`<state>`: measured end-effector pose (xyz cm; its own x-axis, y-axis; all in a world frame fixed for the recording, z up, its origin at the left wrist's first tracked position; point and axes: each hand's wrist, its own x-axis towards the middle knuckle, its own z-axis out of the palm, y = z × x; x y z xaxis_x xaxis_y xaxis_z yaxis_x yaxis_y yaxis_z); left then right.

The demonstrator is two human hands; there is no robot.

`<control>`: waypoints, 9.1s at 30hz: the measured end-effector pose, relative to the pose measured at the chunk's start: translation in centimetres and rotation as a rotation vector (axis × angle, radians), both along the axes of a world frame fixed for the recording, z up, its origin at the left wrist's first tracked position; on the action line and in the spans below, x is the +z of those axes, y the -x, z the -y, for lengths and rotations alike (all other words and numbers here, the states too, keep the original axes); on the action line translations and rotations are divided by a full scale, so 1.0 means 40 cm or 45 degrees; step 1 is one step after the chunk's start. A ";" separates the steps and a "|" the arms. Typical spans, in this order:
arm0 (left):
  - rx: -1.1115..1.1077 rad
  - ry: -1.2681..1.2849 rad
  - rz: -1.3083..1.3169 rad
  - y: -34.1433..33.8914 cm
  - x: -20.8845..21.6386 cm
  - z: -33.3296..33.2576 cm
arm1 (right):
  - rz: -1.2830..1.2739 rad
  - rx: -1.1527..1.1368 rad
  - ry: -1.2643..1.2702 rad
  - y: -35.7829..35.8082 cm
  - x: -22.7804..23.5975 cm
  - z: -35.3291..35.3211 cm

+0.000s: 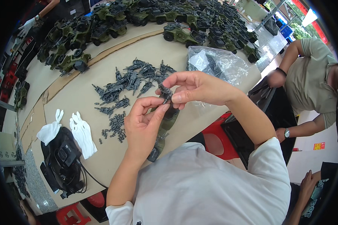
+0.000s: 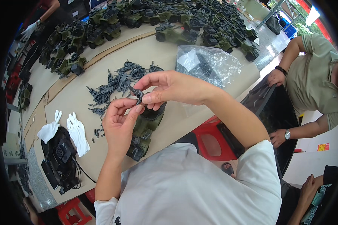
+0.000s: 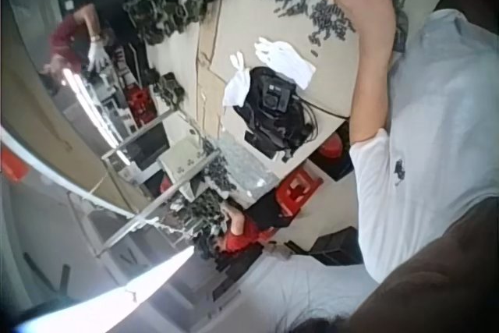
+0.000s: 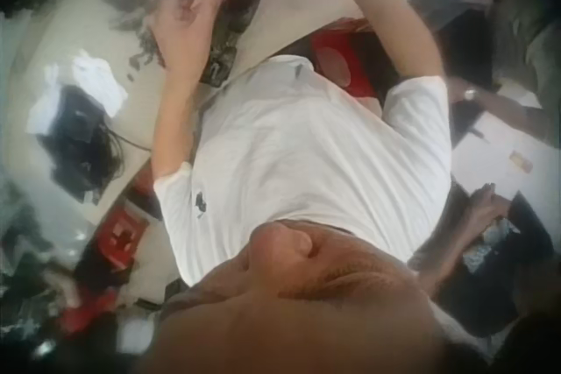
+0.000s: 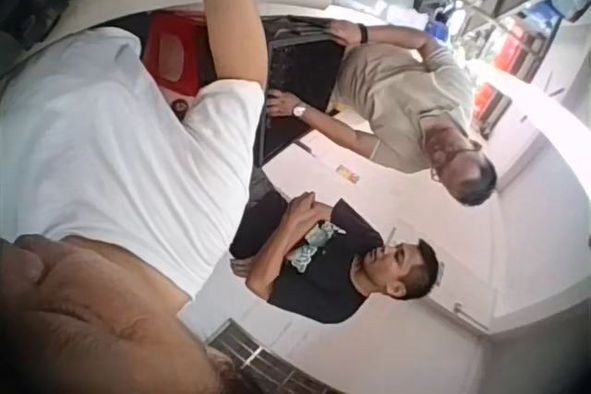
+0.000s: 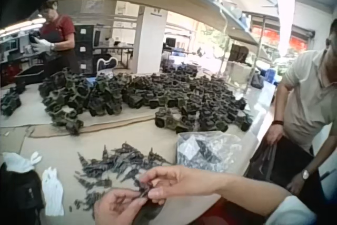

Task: The person assembles small green toy military vehicles by hand. They pick up small grey plastic components from a pile on the table, attach them to the vehicle bodies, and place the completed units into a black tray held by a coworker.

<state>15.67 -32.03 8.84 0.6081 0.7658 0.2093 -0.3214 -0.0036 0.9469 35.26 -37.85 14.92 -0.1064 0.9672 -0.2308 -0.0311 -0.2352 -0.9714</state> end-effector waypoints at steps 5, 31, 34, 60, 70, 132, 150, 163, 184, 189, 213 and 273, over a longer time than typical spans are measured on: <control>0.076 -0.113 -0.033 0.000 -0.008 0.008 | 0.016 0.027 0.000 -0.003 0.005 -0.001; 0.131 0.054 0.077 -0.006 -0.042 0.011 | 0.106 -0.124 -0.110 0.057 -0.016 -0.001; 0.110 -0.033 -0.136 0.017 -0.028 0.000 | 0.132 -0.099 -0.083 0.035 -0.020 -0.007; -0.224 1.058 -0.177 0.311 -0.238 0.178 | -0.295 -0.454 -0.368 0.061 -0.275 0.039; -0.177 1.142 0.339 0.216 -0.311 0.180 | -0.520 -0.823 -0.455 0.183 -0.332 0.080; -0.009 0.441 -0.189 0.320 -0.228 0.207 | 0.890 0.006 -0.680 0.193 -0.235 0.230; -0.019 -0.034 -0.190 0.310 -0.232 0.191 | 0.816 -0.137 -0.838 0.216 -0.290 0.254; -0.149 0.768 -0.078 0.310 -0.192 0.170 | 0.804 -0.010 -0.515 0.210 -0.236 0.221; -0.264 -0.213 -0.148 0.323 -0.251 0.219 | -0.336 -0.366 0.206 0.313 -0.197 0.200; -0.288 -0.222 -0.144 0.320 -0.247 0.224 | -0.297 -0.343 0.187 0.313 -0.199 0.199; -0.342 -0.204 -0.124 0.315 -0.240 0.219 | -0.108 -0.167 0.162 0.311 -0.176 0.182; 0.076 1.130 0.359 0.207 -0.114 0.129 | -0.146 -0.098 0.252 0.255 -0.183 0.071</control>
<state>7.38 -37.21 4.27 0.5781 0.7446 -0.3337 -0.5626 0.6599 0.4980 25.07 -40.68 7.61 -0.0702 0.9106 -0.4072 -0.1636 -0.4132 -0.8958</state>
